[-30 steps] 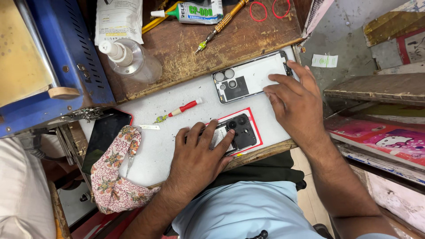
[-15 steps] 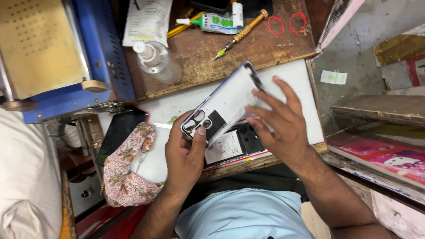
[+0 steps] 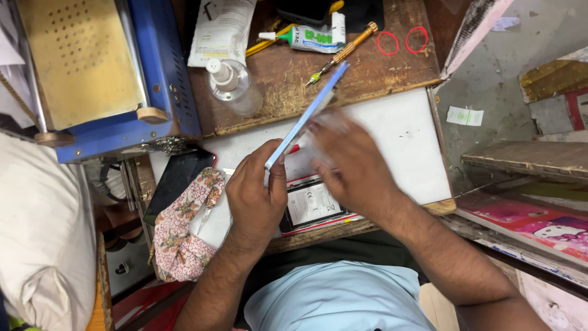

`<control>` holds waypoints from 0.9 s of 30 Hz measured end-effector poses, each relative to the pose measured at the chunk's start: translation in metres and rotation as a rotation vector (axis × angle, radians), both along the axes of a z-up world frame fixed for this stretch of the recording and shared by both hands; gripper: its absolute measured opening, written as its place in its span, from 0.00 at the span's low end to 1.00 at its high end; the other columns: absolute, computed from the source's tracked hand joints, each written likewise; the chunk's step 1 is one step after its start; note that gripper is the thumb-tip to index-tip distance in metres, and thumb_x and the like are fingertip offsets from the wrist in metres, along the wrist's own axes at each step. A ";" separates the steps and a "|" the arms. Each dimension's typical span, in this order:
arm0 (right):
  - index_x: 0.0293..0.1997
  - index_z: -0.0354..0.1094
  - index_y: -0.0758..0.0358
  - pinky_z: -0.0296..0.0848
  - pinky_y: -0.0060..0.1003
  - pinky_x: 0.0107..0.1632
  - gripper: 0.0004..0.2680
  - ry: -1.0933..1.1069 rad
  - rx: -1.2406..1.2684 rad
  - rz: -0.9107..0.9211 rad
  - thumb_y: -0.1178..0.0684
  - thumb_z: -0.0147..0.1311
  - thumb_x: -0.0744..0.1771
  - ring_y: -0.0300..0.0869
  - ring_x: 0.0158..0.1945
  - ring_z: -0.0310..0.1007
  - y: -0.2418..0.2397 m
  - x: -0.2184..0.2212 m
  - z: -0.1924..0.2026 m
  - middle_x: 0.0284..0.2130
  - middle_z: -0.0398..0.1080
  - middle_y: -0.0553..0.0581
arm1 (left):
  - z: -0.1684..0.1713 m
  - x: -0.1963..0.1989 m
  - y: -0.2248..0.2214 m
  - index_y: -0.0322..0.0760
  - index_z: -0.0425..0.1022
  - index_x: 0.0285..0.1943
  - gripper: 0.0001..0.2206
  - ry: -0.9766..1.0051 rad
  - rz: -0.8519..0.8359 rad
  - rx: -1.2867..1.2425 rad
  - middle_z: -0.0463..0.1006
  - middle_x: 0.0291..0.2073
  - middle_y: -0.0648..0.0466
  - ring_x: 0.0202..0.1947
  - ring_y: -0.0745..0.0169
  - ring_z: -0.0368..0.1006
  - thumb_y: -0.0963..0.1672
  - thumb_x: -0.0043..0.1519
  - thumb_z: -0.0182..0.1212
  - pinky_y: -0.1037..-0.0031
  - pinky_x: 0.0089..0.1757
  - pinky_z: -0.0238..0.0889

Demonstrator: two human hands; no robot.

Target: The person applies adhesive to a smartphone back cover and attaches it to the phone body. They then test the touchscreen by swiping and tapping through the interface, remove a protective film, and wipe the back cover with a cloth.

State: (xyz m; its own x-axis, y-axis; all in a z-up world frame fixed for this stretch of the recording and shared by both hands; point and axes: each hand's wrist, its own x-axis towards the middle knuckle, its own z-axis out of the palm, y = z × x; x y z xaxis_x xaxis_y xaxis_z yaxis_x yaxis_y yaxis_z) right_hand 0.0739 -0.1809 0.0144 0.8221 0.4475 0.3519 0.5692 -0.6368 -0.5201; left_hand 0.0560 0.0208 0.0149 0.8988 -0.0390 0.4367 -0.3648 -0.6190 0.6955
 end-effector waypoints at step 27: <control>0.73 0.58 0.63 0.76 0.59 0.55 0.29 0.844 1.696 0.078 0.28 0.42 0.71 0.53 0.56 0.74 -0.070 0.042 -0.033 0.57 0.69 0.65 | 0.034 0.106 -0.046 0.35 0.75 0.54 0.10 0.057 -0.140 -0.022 0.82 0.38 0.44 0.34 0.46 0.80 0.41 0.65 0.62 0.60 0.36 0.72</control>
State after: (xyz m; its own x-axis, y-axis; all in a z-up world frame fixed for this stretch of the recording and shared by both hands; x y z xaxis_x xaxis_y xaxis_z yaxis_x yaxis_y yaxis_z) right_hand 0.1162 -0.2510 -0.0191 0.9886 0.1478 -0.0284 -0.1348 0.7863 -0.6030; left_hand 0.1616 -0.0247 0.0485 0.9086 -0.1568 0.3872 -0.4061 -0.5488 0.7307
